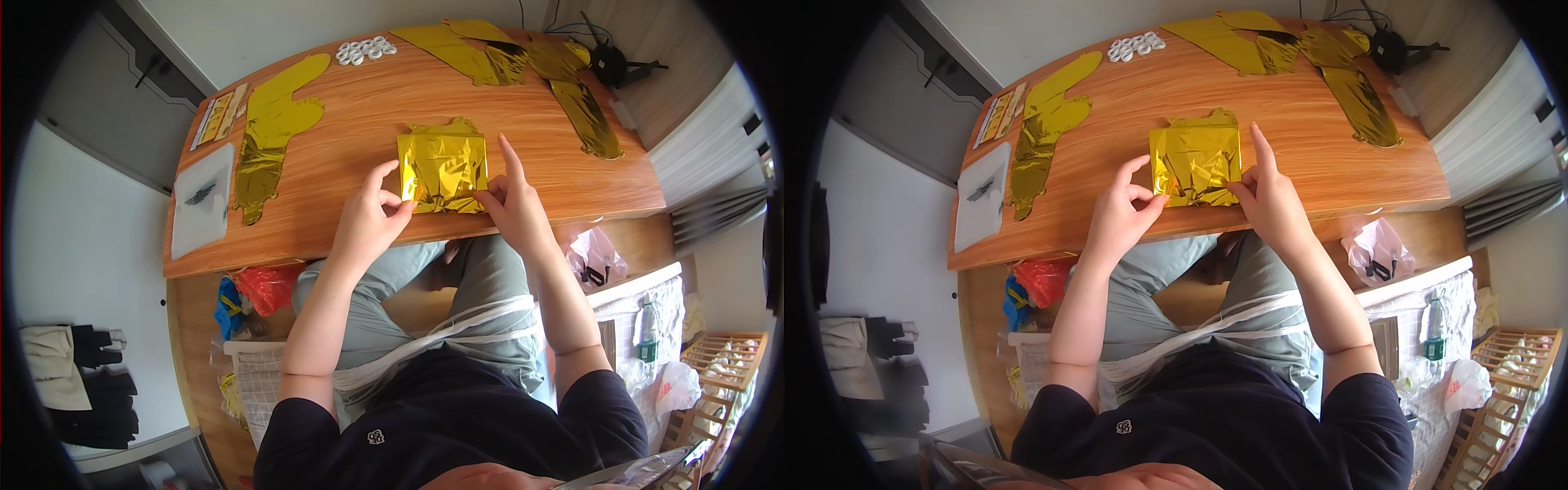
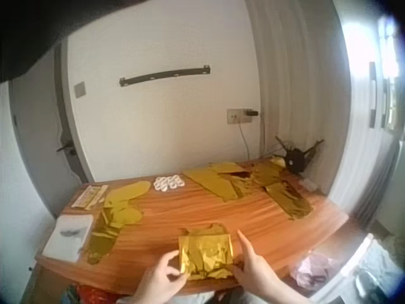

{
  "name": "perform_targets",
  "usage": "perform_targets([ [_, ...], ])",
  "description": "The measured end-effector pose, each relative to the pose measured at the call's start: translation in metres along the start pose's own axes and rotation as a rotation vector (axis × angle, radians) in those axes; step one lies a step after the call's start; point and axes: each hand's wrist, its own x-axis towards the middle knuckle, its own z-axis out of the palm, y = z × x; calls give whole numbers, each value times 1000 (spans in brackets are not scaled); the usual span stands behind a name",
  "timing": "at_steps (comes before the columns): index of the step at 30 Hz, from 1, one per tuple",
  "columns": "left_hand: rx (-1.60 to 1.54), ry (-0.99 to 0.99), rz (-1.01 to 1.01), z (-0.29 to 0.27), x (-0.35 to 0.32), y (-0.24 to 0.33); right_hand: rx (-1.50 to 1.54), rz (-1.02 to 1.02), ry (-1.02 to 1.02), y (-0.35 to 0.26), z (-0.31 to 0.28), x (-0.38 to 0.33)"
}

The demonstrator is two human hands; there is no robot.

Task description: Folding gold-colored foil balloons into a rectangular shape on a desk.

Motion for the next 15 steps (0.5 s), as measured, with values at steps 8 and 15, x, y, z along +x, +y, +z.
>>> perform_targets([
  [8, 364, 340, 322, 14, -7, -1, -30, 38, -50, -8, -2, 5],
  [15, 701, -33, 600, 34, -21, 4, -28, 60, -71, -4, -3, 9],
])
